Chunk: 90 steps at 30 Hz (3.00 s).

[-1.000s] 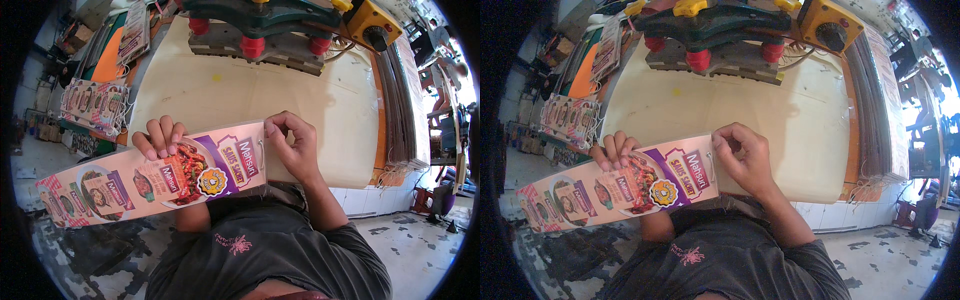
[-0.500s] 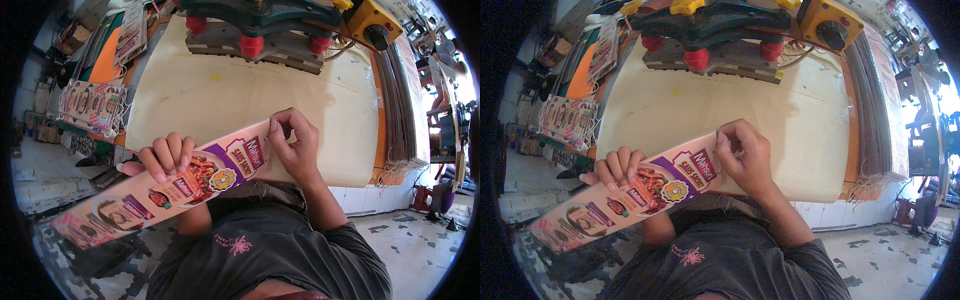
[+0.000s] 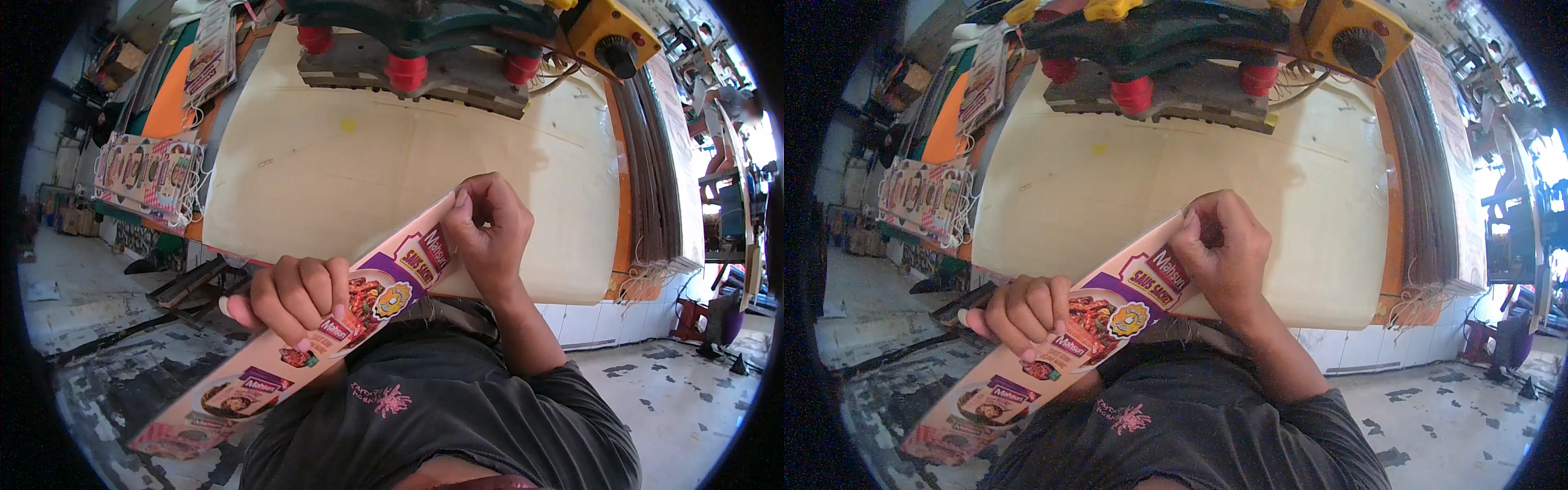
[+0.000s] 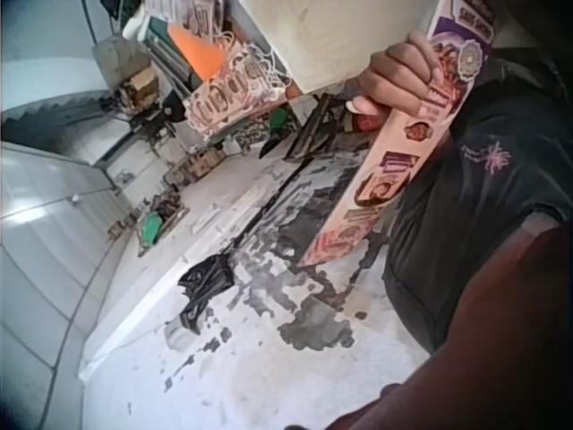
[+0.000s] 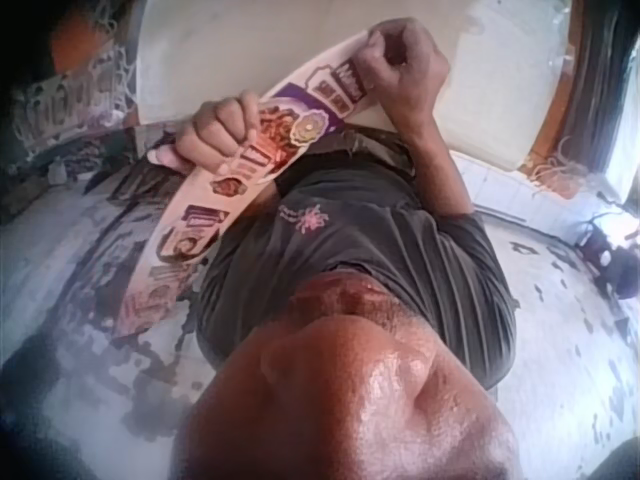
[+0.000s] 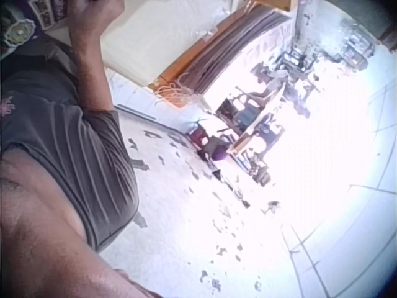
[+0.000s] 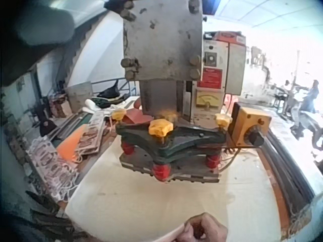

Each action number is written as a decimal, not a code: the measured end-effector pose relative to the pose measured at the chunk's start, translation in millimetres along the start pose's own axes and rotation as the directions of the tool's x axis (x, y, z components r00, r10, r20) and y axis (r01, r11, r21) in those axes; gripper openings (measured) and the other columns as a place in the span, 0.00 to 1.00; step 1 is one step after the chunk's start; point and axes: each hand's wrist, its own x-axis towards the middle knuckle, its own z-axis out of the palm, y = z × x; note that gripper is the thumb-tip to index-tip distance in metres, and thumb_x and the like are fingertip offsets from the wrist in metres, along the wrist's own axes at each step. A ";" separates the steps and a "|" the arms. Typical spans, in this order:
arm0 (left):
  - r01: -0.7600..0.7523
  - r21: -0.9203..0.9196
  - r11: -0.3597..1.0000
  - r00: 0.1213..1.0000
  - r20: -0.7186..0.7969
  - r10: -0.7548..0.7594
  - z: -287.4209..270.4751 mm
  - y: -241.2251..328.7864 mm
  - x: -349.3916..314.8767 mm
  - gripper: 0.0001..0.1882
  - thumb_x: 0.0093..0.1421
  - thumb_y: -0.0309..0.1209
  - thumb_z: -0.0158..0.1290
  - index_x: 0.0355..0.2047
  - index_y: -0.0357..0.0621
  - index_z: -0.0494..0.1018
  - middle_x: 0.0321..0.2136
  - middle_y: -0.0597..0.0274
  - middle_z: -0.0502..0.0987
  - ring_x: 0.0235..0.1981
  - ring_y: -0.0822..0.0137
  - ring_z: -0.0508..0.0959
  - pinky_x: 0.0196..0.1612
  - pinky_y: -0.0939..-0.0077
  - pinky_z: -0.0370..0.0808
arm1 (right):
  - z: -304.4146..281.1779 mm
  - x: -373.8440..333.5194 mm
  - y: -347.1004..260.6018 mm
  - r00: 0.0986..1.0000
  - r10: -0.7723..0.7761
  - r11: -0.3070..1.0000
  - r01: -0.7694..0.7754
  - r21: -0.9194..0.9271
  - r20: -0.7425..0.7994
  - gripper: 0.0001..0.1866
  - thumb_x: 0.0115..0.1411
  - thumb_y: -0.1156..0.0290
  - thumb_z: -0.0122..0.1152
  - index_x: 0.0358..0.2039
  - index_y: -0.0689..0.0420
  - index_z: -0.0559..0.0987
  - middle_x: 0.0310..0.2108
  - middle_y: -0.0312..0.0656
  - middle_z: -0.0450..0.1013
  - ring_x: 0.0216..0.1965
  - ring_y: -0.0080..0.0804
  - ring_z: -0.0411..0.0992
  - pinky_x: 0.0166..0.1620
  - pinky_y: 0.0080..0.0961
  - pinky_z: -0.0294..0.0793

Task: The person processes printed labels by hand, including picking them up from a pile, aligning them for a machine, and then tying a bundle of labels together using a white cord.

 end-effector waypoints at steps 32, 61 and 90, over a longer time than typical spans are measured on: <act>-0.037 -0.039 0.999 0.999 0.001 0.037 0.3 6.8 0.9 0.40 0.77 0.50 0.28 0.11 0.45 0.71 0.07 0.64 0.68 0.10 0.71 0.62 0.25 0.73 0.70 | -31.2 18.2 -36.6 0.974 -0.083 0.996 0.078 0.033 0.211 0.04 0.62 0.77 0.64 0.37 0.61 0.82 0.30 0.41 0.75 0.22 0.24 0.70 0.26 0.22 0.68; -0.021 0.026 0.999 0.969 0.246 0.014 4.9 -2.0 11.3 0.37 0.76 0.48 0.34 0.15 0.41 0.75 0.10 0.63 0.73 0.12 0.70 0.68 0.27 0.74 0.74 | -38.1 21.1 -33.3 0.961 -0.173 0.976 0.197 -0.094 0.218 0.06 0.59 0.80 0.62 0.35 0.59 0.83 0.28 0.37 0.77 0.23 0.19 0.71 0.23 0.17 0.62; -0.058 -0.008 0.998 0.962 0.265 0.058 16.5 -4.6 4.4 0.31 0.73 0.43 0.42 0.15 0.39 0.76 0.11 0.63 0.70 0.13 0.69 0.67 0.30 0.71 0.73 | -48.2 19.9 0.5 0.922 0.329 0.841 -0.385 0.379 0.206 0.07 0.68 0.70 0.55 0.37 0.61 0.75 0.36 0.45 0.79 0.25 0.28 0.74 0.29 0.19 0.72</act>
